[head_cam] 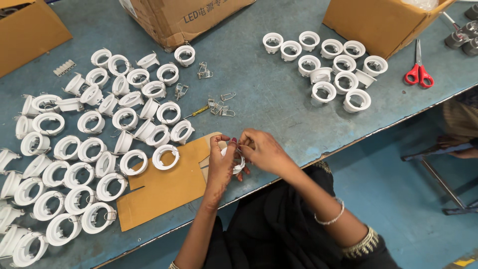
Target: The person assembles white plastic LED lamp holders by inserting metal spring clips into the sockets. They repeatedly pick up a holder, insert a clip, and place the completed unit on the table.
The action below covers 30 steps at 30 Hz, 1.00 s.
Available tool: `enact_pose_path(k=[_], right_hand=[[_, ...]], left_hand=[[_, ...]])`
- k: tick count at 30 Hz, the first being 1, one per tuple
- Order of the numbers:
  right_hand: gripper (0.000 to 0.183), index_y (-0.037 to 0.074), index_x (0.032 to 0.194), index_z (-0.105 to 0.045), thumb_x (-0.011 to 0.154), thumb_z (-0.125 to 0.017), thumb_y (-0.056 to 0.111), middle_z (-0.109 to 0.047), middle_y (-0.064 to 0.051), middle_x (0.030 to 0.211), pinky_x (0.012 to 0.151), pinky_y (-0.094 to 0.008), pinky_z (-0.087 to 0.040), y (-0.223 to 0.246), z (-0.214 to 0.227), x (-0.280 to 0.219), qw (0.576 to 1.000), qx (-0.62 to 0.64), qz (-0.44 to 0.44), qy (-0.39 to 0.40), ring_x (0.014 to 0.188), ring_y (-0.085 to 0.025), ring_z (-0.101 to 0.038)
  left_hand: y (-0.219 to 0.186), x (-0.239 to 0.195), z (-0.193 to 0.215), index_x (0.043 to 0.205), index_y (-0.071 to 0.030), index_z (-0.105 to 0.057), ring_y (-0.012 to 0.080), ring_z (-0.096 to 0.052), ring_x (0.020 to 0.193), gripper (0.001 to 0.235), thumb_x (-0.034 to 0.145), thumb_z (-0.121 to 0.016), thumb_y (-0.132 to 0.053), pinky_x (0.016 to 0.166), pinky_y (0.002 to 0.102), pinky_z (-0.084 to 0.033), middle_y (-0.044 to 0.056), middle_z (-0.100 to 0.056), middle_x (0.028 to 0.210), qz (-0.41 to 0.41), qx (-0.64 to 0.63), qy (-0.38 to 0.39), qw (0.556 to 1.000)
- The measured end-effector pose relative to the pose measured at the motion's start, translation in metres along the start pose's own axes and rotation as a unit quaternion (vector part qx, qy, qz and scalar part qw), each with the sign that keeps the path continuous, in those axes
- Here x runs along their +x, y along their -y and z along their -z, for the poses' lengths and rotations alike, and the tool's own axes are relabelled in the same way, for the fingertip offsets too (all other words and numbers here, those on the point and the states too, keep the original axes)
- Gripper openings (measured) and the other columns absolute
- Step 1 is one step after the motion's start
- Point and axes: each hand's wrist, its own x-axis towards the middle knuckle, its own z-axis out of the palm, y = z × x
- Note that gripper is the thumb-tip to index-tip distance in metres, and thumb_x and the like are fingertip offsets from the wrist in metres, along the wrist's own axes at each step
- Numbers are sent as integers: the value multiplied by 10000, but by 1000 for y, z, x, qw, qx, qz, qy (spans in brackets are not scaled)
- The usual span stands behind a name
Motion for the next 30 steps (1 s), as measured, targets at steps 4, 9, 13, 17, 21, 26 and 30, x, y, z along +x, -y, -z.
enact_pose_path(k=[4,9,13,17,21,26,30], right_hand=[[45,9,889,-594,862,-612,41,-710,-129,725,648,-379,-554,3,5,10,999,-29,0,35,672,-238,-740],[52,11,870,-594,848,-630,40,-699,-156,768,689,-406,-537,11,14,14,994,-89,35,54,734,-305,-712],[46,20,899,-604,858,-622,33,-699,-150,807,703,-420,-532,18,21,10,992,-86,47,72,770,-321,-708],[86,11,916,-594,859,-653,37,-675,-160,813,715,-444,-521,22,24,7,989,-99,72,79,798,-347,-694],[162,48,998,-619,843,-632,1,-677,-130,930,757,-460,-506,20,24,1,970,-118,198,81,914,-362,-665],[288,77,1073,-616,810,-600,-40,-615,-110,940,761,-466,-498,13,25,-8,958,-150,235,72,927,-349,-644],[282,83,1055,-617,807,-595,-47,-585,-103,932,743,-454,-498,9,24,-16,960,-154,224,60,923,-330,-641]], left_hand=[[5,9,9,1180,-111,-368,289,-646,423,296,988,-513,-283,286,331,-425,218,-665,687,28,-15,41,999],[0,5,13,1211,-79,-404,264,-669,460,357,1017,-476,-370,307,302,-448,220,-683,716,54,-25,111,992],[-8,-4,15,1218,-54,-440,231,-675,489,439,1024,-496,-443,330,268,-457,209,-687,731,77,-65,168,981],[-15,-11,18,1189,-28,-479,227,-676,499,465,1018,-544,-456,326,249,-448,223,-688,728,113,-107,215,964],[-18,-13,23,1236,-29,-510,205,-657,501,452,1029,-577,-425,320,225,-428,224,-674,732,141,-124,282,941],[-15,-5,28,1116,7,-579,219,-640,456,424,1005,-585,-402,305,239,-422,244,-681,728,209,-117,310,920],[-12,0,32,933,46,-625,213,-606,418,427,1006,-609,-374,275,238,-390,234,-674,704,241,-85,334,907]])
